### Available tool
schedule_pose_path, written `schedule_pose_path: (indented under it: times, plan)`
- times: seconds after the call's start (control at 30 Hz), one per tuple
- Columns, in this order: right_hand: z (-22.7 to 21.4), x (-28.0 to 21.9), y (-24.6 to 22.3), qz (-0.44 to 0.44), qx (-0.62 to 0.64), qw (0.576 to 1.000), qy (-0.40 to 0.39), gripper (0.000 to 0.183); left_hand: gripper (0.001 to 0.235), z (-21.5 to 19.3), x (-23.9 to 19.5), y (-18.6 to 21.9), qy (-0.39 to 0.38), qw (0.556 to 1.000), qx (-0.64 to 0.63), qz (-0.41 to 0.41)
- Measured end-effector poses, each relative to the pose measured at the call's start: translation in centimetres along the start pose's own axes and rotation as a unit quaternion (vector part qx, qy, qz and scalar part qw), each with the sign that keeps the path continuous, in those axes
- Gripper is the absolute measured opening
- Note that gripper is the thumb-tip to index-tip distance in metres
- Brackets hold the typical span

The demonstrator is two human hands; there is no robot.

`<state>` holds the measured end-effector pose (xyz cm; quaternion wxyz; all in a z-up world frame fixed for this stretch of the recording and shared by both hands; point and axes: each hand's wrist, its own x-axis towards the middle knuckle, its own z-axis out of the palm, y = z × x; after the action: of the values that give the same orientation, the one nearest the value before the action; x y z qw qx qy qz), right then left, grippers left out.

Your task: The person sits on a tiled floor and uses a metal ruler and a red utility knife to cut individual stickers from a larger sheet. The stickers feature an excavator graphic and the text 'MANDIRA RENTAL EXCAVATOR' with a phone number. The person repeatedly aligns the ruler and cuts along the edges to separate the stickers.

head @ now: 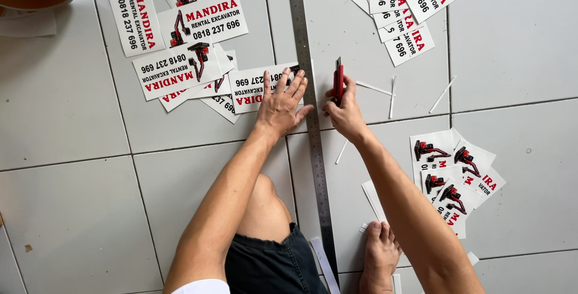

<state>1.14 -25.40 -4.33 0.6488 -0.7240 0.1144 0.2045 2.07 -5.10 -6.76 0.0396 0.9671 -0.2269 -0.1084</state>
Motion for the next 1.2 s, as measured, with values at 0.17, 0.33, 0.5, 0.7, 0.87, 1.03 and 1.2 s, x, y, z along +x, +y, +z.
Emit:
schedule_pose_path:
  times: [0.17,0.33,0.5,0.7,0.87,1.03,1.2]
  plan:
    - [2.4,-2.3,-5.5,0.014,-0.206,0.978,0.027,0.065,0.099,-5.5,0.1,1.3,-0.108,0.993,0.037,0.006]
    - [4.3,-0.9,-4.1,-0.076,-0.223,0.971,0.039,0.067,0.113,-7.4,0.2,2.1,-0.120,0.992,0.037,-0.003]
    - [4.7,-0.4,-3.8,-0.060,-0.258,0.963,0.047,0.068,0.084,-10.2,-0.4,3.3,-0.113,0.993,-0.001,-0.043]
    - [5.0,0.8,-1.6,0.000,-0.322,0.947,0.007,0.068,0.118,-6.4,0.2,2.6,-0.102,0.994,-0.017,-0.041]
    - [5.1,-0.8,-2.0,-0.007,-0.334,0.943,0.002,0.068,0.092,-8.6,-0.2,3.1,-0.106,0.993,-0.030,-0.053]
    - [4.8,-6.2,0.3,0.006,-0.328,0.945,-0.006,0.065,0.113,-6.5,0.2,2.4,-0.109,0.993,-0.026,-0.041]
    - [4.0,-15.1,0.3,0.065,-0.329,0.941,-0.036,0.061,0.125,-6.0,0.2,2.4,-0.112,0.992,-0.031,-0.046]
